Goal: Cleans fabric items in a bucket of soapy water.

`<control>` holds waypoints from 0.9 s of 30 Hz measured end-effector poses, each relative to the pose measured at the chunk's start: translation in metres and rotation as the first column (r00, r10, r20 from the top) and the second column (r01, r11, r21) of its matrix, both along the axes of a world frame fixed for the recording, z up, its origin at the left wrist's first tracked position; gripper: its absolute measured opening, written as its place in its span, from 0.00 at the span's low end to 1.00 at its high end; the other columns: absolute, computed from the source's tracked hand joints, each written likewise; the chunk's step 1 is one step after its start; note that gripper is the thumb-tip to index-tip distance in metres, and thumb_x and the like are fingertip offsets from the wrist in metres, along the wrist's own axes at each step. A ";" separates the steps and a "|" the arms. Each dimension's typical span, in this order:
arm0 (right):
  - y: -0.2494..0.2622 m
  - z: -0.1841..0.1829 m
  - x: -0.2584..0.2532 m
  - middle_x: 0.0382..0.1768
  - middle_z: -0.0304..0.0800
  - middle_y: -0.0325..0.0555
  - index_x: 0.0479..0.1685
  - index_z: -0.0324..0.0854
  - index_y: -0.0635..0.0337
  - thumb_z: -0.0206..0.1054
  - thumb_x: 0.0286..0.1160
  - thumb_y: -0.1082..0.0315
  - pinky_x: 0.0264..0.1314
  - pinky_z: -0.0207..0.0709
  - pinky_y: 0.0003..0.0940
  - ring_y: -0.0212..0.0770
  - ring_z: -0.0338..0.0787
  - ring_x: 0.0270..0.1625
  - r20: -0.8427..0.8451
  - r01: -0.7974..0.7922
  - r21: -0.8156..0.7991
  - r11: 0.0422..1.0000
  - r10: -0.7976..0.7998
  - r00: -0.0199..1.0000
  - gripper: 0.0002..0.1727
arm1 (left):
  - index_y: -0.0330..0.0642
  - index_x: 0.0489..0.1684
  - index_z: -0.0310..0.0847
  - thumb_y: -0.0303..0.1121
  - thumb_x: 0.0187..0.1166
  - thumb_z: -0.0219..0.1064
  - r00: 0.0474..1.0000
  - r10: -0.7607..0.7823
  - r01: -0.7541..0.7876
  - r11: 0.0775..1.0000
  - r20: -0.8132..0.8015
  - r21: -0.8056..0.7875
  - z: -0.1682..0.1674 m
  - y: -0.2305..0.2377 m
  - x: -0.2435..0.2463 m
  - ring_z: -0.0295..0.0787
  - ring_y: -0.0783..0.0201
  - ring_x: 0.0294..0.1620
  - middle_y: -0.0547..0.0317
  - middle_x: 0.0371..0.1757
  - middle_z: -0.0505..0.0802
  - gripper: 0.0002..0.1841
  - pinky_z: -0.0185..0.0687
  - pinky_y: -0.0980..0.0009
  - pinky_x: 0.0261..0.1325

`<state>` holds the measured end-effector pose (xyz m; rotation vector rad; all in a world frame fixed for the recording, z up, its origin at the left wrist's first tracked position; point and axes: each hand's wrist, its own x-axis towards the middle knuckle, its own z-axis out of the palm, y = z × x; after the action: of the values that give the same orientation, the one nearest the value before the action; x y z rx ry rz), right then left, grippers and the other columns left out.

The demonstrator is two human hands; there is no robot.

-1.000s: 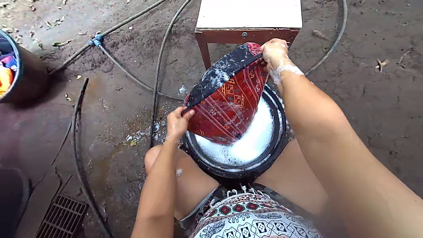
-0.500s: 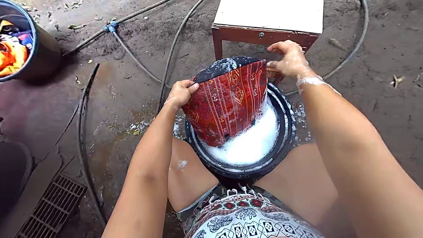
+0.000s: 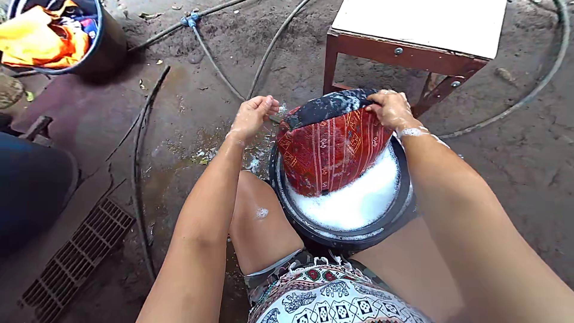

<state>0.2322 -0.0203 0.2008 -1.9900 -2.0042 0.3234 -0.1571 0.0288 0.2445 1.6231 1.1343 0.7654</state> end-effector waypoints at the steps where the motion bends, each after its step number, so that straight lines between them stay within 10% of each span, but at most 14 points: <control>1: -0.005 -0.003 0.004 0.66 0.86 0.69 0.67 0.86 0.65 0.63 0.86 0.66 0.78 0.63 0.75 0.72 0.81 0.74 -0.035 0.025 -0.012 1.000 -0.026 0.999 0.18 | 0.36 0.61 0.83 0.36 0.93 0.53 0.999 0.021 -0.022 0.999 -0.033 -0.030 -0.004 0.000 -0.004 0.86 0.70 0.54 0.55 0.57 0.91 0.16 0.79 0.68 0.61; 8: -0.060 -0.013 0.024 0.66 0.87 0.66 0.65 0.87 0.67 0.66 0.83 0.70 0.82 0.66 0.61 0.62 0.82 0.74 -0.213 0.216 0.058 0.975 -0.199 0.957 0.16 | 0.38 0.80 0.72 0.43 0.94 0.52 0.999 0.001 -0.011 0.963 -0.038 -0.270 -0.053 -0.014 0.035 0.78 0.51 0.76 0.43 0.77 0.81 0.24 0.72 0.50 0.77; 12: -0.094 0.007 -0.001 0.74 0.80 0.66 0.73 0.81 0.62 0.70 0.75 0.72 0.82 0.60 0.70 0.67 0.75 0.80 -0.176 0.365 0.119 0.923 -0.342 0.923 0.24 | 0.36 0.61 0.83 0.52 0.91 0.56 0.999 -0.038 0.049 0.930 0.037 -0.364 -0.065 -0.026 0.069 0.87 0.57 0.52 0.45 0.54 0.90 0.25 0.81 0.55 0.60; 15: -0.132 0.023 -0.047 0.77 0.79 0.62 0.74 0.80 0.64 0.70 0.58 0.77 0.83 0.61 0.67 0.66 0.73 0.82 -0.145 0.117 0.305 0.945 -0.075 0.987 0.34 | 0.41 0.57 0.82 0.54 0.90 0.56 0.988 -0.133 0.154 0.916 0.082 -0.371 -0.052 -0.034 0.086 0.78 0.65 0.32 0.57 0.37 0.83 0.23 0.79 0.65 0.39; 19: -0.175 0.015 -0.085 0.65 0.87 0.61 0.52 0.89 0.63 0.71 0.50 0.72 0.73 0.66 0.67 0.66 0.81 0.72 -0.024 -0.089 0.489 0.868 0.116 0.993 0.23 | 0.45 0.60 0.80 0.53 0.87 0.62 0.938 -0.344 0.339 0.875 0.051 -0.346 -0.028 -0.048 0.105 0.69 0.70 0.16 0.60 0.28 0.80 0.20 0.70 0.74 0.21; 27: -0.199 -0.006 -0.090 0.31 0.87 0.58 0.16 0.78 0.64 0.65 0.48 0.75 0.58 0.71 0.54 0.62 0.87 0.50 0.048 0.018 0.685 0.728 -0.069 0.996 0.02 | 0.35 0.36 0.80 0.49 0.92 0.56 0.653 -0.648 0.668 0.737 -0.393 -0.104 0.004 -0.065 0.138 0.78 0.58 0.29 0.51 0.28 0.82 0.24 0.75 0.56 0.37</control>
<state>0.1425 -0.2196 0.1946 -1.5603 -1.7386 -0.4609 -0.0194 -0.0359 0.2489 2.1132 0.6817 -0.0410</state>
